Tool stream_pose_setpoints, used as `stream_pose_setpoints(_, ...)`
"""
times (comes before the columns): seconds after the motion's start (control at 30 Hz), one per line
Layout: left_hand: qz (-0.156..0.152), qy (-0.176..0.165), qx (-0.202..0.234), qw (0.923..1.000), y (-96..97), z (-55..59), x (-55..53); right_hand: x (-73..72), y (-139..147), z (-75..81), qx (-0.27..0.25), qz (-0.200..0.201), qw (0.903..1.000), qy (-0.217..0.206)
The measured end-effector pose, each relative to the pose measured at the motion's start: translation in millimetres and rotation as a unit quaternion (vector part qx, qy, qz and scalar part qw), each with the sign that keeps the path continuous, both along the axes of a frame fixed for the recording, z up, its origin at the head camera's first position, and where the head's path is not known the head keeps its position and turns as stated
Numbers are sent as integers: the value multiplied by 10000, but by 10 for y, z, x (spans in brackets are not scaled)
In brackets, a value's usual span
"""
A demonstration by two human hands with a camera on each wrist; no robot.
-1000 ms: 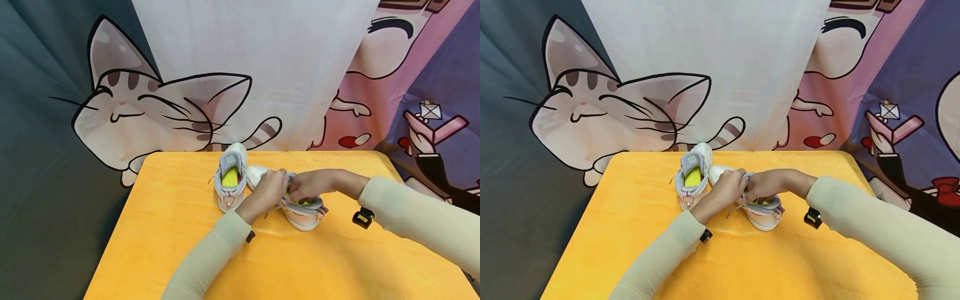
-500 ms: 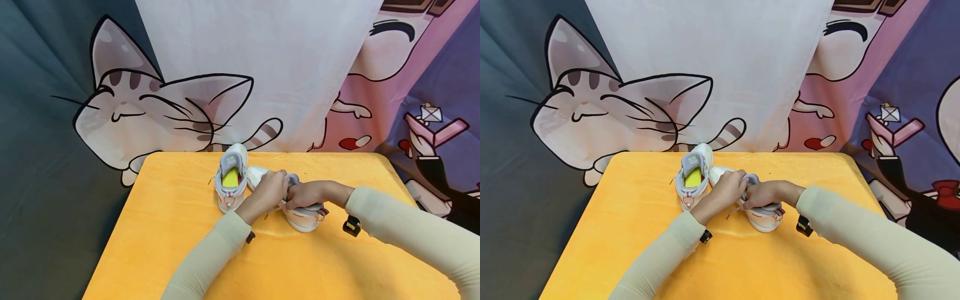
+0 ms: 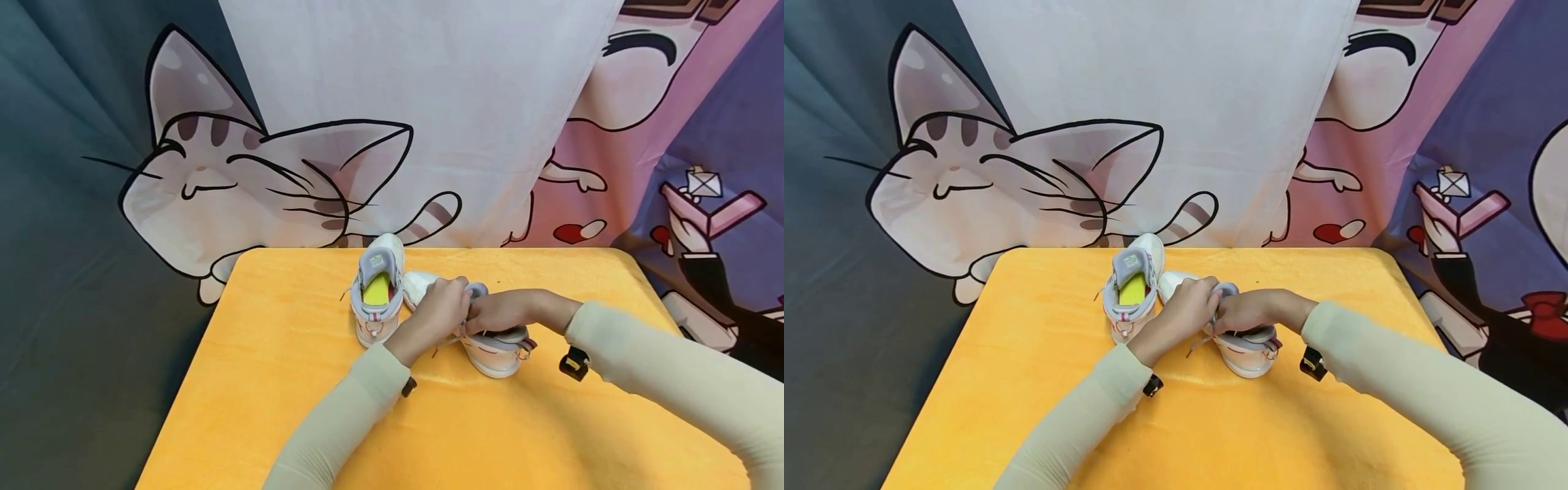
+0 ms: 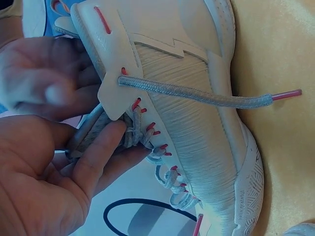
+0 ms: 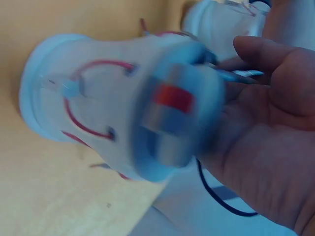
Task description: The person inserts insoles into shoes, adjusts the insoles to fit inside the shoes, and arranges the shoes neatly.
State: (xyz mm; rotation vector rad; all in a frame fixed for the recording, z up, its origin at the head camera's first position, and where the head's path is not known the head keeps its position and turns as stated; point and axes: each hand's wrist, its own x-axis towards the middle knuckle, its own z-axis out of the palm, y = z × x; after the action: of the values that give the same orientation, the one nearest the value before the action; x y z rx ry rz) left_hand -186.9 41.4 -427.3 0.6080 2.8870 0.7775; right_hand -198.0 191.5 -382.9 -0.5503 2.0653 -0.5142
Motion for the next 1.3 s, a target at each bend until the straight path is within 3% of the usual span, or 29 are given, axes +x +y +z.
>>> stream_pose_setpoints(0.23,-54,-169,119,9998,4,1,-9,20,64,214,-255,-134,9992,-285)
stream_pose_setpoints(0.43,-60,-152,70,9998,-4,10,-8,85,47,146,-412,-78,9982,-421)
stream_pose_setpoints(0.67,-86,-116,67,9999,-12,11,-9,84,5,-65,204,242,9995,38)
stream_pose_setpoints(0.87,-135,-45,36,9999,-7,21,-19,58,-43,-147,407,319,9986,76)
stream_pose_setpoints(1.07,-46,-221,65,9997,-4,22,-5,85,-62,-146,550,421,9974,220)
stream_pose_setpoints(1.3,-47,-251,14,9997,5,15,3,62,-83,-1,1180,1188,9839,627)
